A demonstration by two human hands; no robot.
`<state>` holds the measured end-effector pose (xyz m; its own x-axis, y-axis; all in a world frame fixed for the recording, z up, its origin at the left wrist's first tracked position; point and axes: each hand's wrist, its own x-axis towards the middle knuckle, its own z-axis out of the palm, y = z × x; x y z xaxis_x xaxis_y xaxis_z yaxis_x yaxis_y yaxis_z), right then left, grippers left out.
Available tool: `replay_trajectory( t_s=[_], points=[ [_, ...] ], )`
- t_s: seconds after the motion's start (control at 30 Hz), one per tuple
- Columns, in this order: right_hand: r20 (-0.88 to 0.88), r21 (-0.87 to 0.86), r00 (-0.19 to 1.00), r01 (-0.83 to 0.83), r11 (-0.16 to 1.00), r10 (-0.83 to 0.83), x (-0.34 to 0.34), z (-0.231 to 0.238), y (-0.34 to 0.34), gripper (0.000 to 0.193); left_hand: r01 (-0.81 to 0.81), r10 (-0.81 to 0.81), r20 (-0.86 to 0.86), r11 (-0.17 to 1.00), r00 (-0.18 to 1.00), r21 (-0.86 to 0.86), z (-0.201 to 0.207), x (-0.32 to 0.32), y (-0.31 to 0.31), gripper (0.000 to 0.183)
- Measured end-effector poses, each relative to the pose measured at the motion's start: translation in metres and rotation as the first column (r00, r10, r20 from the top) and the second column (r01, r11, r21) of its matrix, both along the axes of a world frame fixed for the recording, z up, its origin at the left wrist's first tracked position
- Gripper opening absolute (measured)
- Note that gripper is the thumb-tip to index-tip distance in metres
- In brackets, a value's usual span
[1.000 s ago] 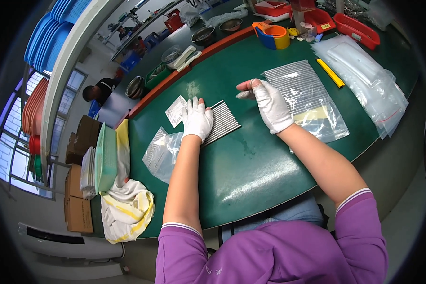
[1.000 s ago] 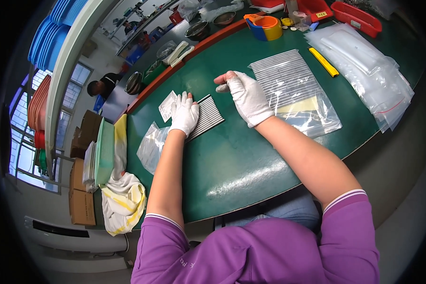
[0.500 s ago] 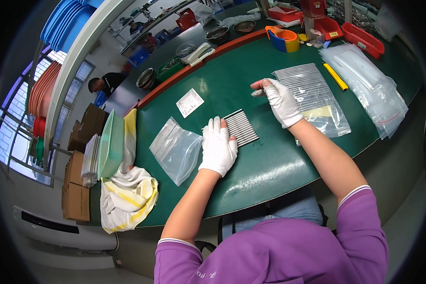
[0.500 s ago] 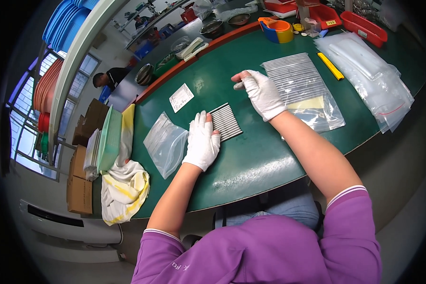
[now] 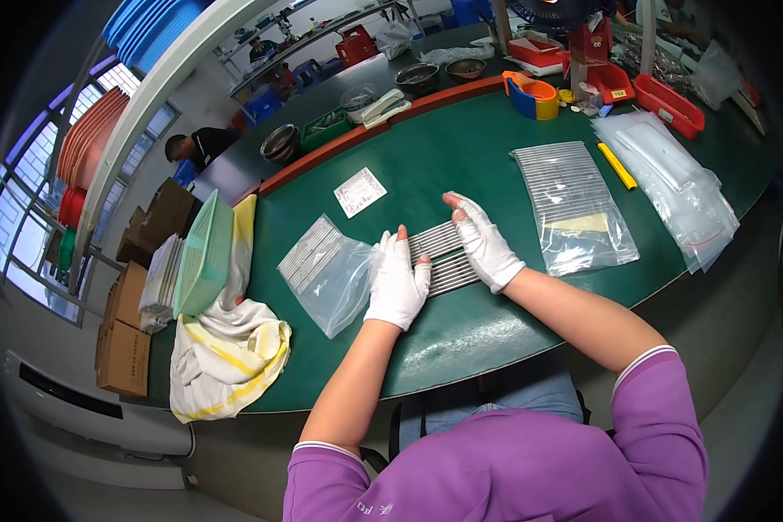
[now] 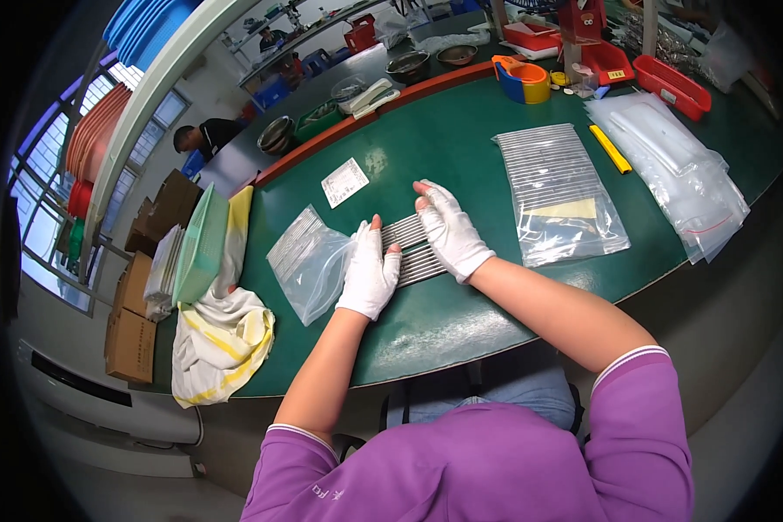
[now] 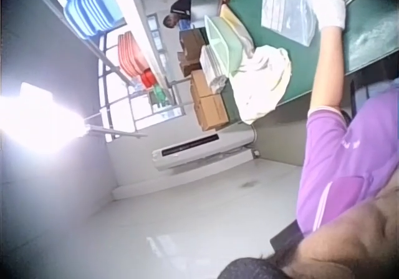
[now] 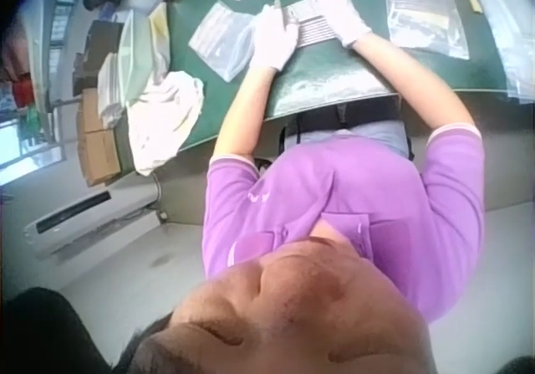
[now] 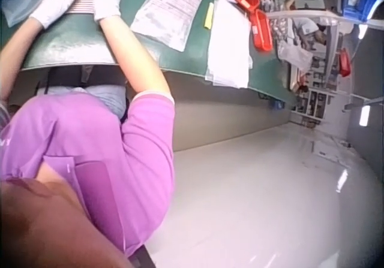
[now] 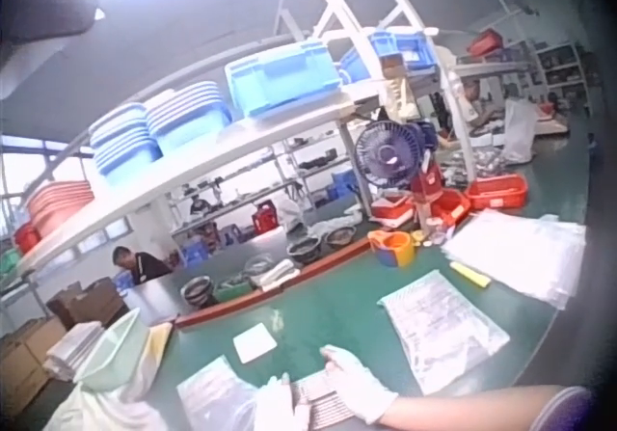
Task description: Counting a specific number of thin metal rods and placing them into clear plastic bags at a workstation.
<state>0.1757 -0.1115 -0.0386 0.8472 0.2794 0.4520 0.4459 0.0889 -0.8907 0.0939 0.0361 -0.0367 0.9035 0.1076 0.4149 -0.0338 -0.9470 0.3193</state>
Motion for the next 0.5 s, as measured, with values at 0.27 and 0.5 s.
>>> replay_trajectory(
  t_s=[0.27,0.5],
  points=[
    [0.389,-0.410,0.921,0.148,0.900,0.025,-0.004,0.018,-0.005,0.040,0.030,-0.026,0.092,0.999,0.995,-0.038,-0.006,0.005,0.004,0.047],
    [0.455,-0.840,0.831,0.282,0.464,0.319,-0.020,0.028,-0.003,0.053,0.112,0.000,0.151,0.672,0.989,-0.732,-0.010,0.014,0.032,0.052]
  ],
)
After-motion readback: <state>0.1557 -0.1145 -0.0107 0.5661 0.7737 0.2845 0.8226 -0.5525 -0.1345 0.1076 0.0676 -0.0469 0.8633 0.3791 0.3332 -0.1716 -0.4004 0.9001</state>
